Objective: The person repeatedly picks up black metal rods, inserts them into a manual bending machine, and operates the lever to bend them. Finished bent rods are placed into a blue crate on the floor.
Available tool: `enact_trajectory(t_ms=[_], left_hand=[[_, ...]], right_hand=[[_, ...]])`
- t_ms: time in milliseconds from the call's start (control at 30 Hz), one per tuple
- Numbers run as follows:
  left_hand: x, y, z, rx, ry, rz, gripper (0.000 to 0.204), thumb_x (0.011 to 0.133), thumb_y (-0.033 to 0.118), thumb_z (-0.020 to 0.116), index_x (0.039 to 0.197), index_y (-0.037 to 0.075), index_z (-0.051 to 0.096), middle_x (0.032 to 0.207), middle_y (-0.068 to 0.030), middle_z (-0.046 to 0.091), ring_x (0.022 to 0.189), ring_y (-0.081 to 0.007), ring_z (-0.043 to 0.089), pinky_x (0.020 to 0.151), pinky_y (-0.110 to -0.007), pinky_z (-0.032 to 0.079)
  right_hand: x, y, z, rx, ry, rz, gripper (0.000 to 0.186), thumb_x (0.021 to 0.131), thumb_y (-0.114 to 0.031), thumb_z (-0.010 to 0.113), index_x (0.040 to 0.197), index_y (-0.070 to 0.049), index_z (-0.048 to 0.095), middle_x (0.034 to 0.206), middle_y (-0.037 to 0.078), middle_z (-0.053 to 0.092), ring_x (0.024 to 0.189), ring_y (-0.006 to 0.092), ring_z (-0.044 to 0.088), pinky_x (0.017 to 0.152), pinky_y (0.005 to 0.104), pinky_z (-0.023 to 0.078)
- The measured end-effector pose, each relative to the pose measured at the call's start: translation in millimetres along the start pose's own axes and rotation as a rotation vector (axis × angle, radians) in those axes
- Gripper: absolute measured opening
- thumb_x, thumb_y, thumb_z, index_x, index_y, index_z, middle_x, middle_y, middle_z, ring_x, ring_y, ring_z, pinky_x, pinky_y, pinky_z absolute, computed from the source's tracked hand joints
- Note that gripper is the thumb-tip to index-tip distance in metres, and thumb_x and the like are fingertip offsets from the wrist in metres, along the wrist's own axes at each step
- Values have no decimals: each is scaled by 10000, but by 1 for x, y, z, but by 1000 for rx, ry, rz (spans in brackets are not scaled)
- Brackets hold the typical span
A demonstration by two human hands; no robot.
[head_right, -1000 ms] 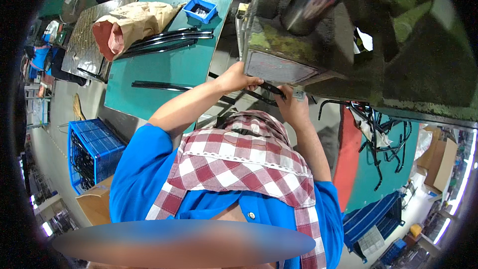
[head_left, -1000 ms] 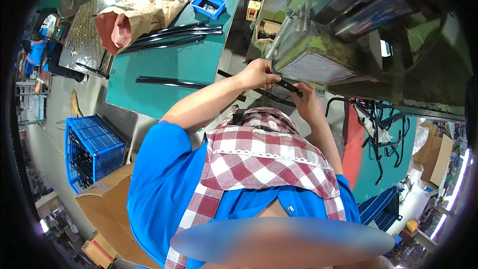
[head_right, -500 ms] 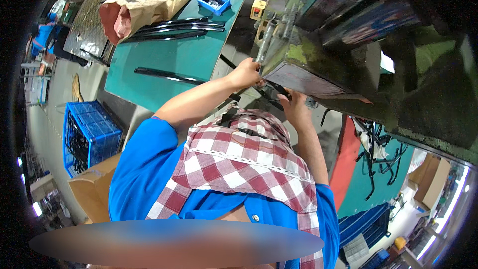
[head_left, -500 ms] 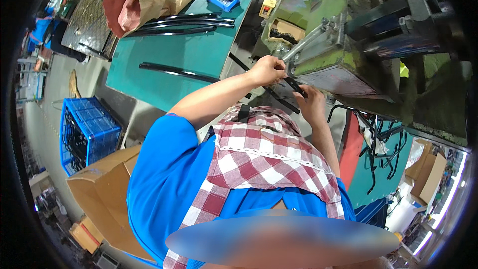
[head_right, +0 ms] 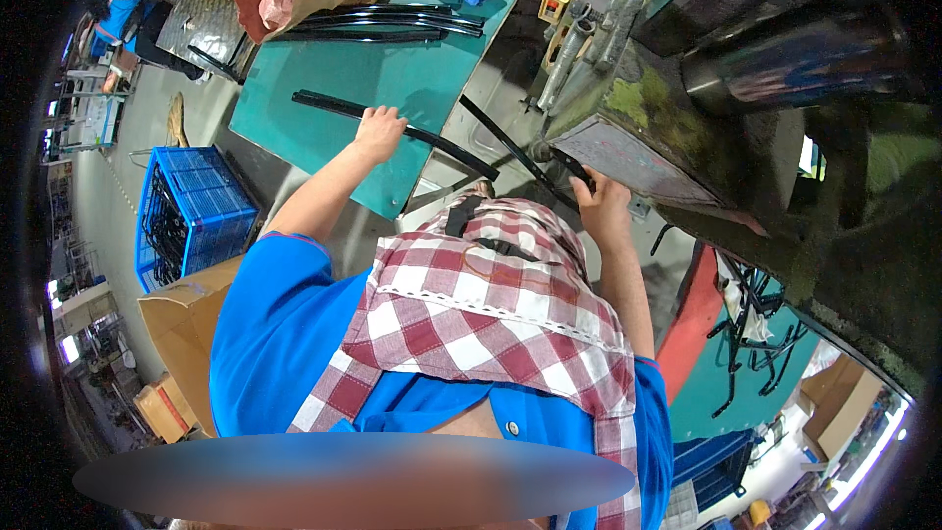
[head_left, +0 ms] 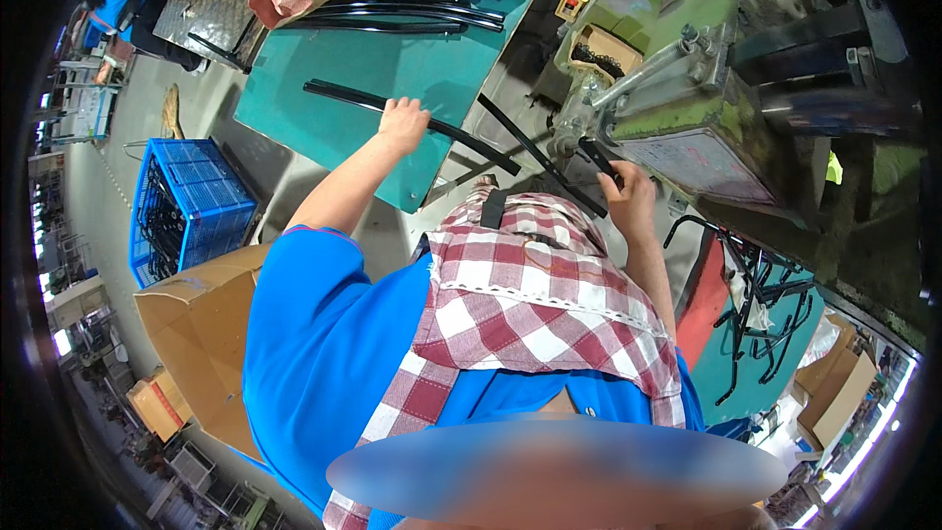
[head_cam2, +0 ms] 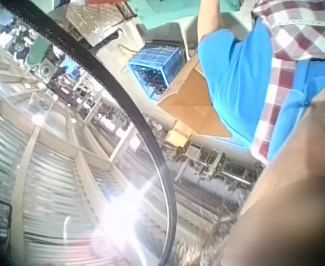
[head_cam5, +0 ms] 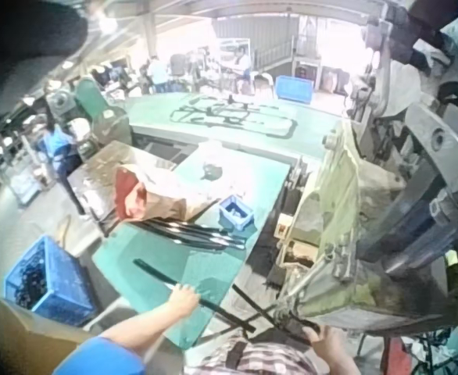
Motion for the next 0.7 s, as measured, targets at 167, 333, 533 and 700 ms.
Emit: enact_trajectory(t_ms=[167, 333, 533, 700], left_hand=[[-1, -17, 5, -268, 191, -149, 326, 732, 153, 710, 1041, 125, 609, 1033, -69, 538, 1047, -261, 528, 863, -420, 431], [10, -6, 9, -205, 142, 25, 355, 715, 157, 728, 1035, 115, 579, 1036, -70, 521, 1066, -268, 511, 914, -446, 407], [-8, 57, -29, -306, 182, 373, 291, 736, 155, 684, 997, 103, 566, 908, -77, 579, 987, -264, 574, 988, -463, 361], [-6, 114, -56, -578, 53, 545, 219, 775, 129, 647, 962, 60, 557, 848, -131, 617, 854, -334, 611, 800, -441, 455]], right_hand=[[1, 1, 2, -43, -50, 8, 289, 773, -192, 715, 997, -18, 660, 878, 137, 653, 733, 271, 617, 676, 357, 488], [-1, 13, 8, -100, -148, 114, 324, 786, -177, 709, 1070, -37, 642, 905, 136, 640, 760, 260, 607, 699, 364, 483], [-24, -12, -19, -160, 120, 45, 292, 793, -135, 697, 1063, -70, 609, 949, 109, 611, 874, 275, 577, 751, 362, 474], [-41, -47, -4, -100, 10, -259, 384, 749, -166, 728, 1099, -95, 588, 1058, 109, 578, 996, 313, 550, 827, 404, 456]])
Point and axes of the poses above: each hand's wrist, its own x-axis towards the middle knuckle, its own z-axis out of the palm, y = z × x, the point moved 9 cm from there along x, towards the middle knuckle
